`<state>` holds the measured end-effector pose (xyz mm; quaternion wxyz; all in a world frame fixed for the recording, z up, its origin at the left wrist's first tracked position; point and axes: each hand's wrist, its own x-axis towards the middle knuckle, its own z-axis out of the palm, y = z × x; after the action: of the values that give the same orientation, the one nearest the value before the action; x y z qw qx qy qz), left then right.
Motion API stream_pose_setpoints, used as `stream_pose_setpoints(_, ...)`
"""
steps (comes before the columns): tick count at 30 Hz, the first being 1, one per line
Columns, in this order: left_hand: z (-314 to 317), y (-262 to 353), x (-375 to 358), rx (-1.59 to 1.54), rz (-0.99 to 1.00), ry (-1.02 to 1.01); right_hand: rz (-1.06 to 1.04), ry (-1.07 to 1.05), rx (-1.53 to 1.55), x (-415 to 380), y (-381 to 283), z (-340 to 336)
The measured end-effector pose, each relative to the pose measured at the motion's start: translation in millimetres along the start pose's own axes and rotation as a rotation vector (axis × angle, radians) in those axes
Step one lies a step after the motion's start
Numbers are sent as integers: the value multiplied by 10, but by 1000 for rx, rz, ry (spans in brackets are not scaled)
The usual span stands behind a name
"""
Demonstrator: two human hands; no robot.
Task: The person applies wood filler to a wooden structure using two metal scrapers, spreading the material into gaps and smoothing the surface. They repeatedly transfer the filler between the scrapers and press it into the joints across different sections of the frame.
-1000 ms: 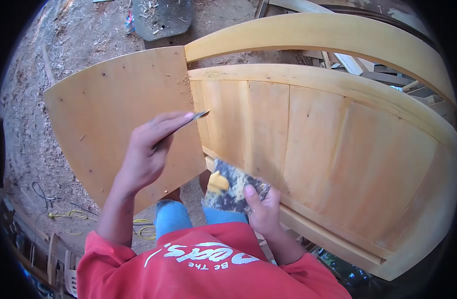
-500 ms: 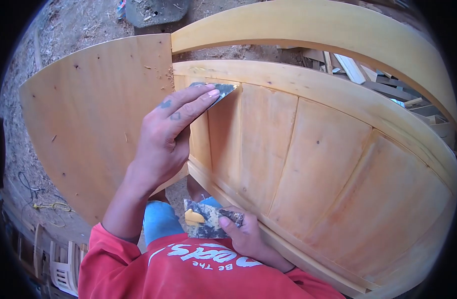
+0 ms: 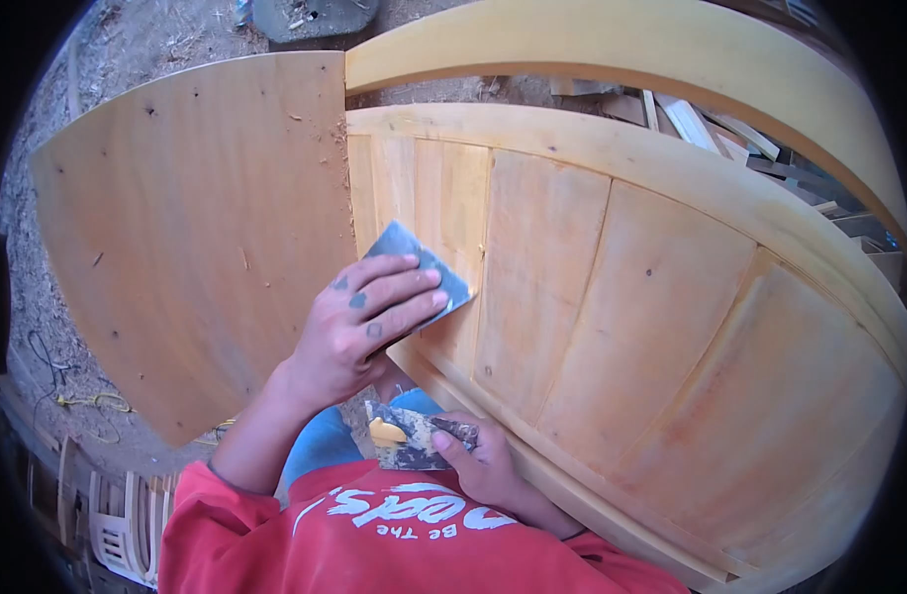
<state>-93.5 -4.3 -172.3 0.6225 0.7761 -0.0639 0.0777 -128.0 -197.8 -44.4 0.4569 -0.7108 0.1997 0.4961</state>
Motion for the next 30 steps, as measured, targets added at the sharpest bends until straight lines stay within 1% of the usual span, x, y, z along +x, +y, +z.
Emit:
stream_pose_setpoints(3,-199,-105,171,-27,-8,125,-2,-6,2,29,18,-39)
stream_pose_setpoints(4,-280,-136,302,42,0,168,2,-13,0,28,23,-40)
stream_pose_setpoints(7,-383,-169,565,11,-22,136,-12,3,88,44,34,2)
stream_pose_setpoints(11,-330,-112,622,7,-67,78,3,20,76,32,48,17)
stream_pose_setpoints(18,15,16,191,4,-43,80,-30,13,-64,46,3,18)
stream_pose_setpoints(21,72,59,38,10,-26,41,0,8,-73,17,13,-6)
stream_pose_setpoints(22,87,55,-36,22,9,14,18,5,-68,4,9,-10)
stream_pose_setpoints(25,47,79,-196,-6,40,-113,-8,-73,-165,17,-40,6)
stream_pose_setpoints(26,-42,57,-232,-54,-1,-225,-25,-85,-189,20,-35,-5)
stream_pose_setpoints(28,-181,-49,-172,-56,-52,-124,-51,-106,-241,-15,-16,-59)
stream_pose_setpoints(29,-236,-109,-94,-62,-78,-78,-28,-99,-215,-21,-6,-61)
stream_pose_setpoints(30,-324,-135,70,8,-42,13,-5,-91,-189,-21,5,-61)
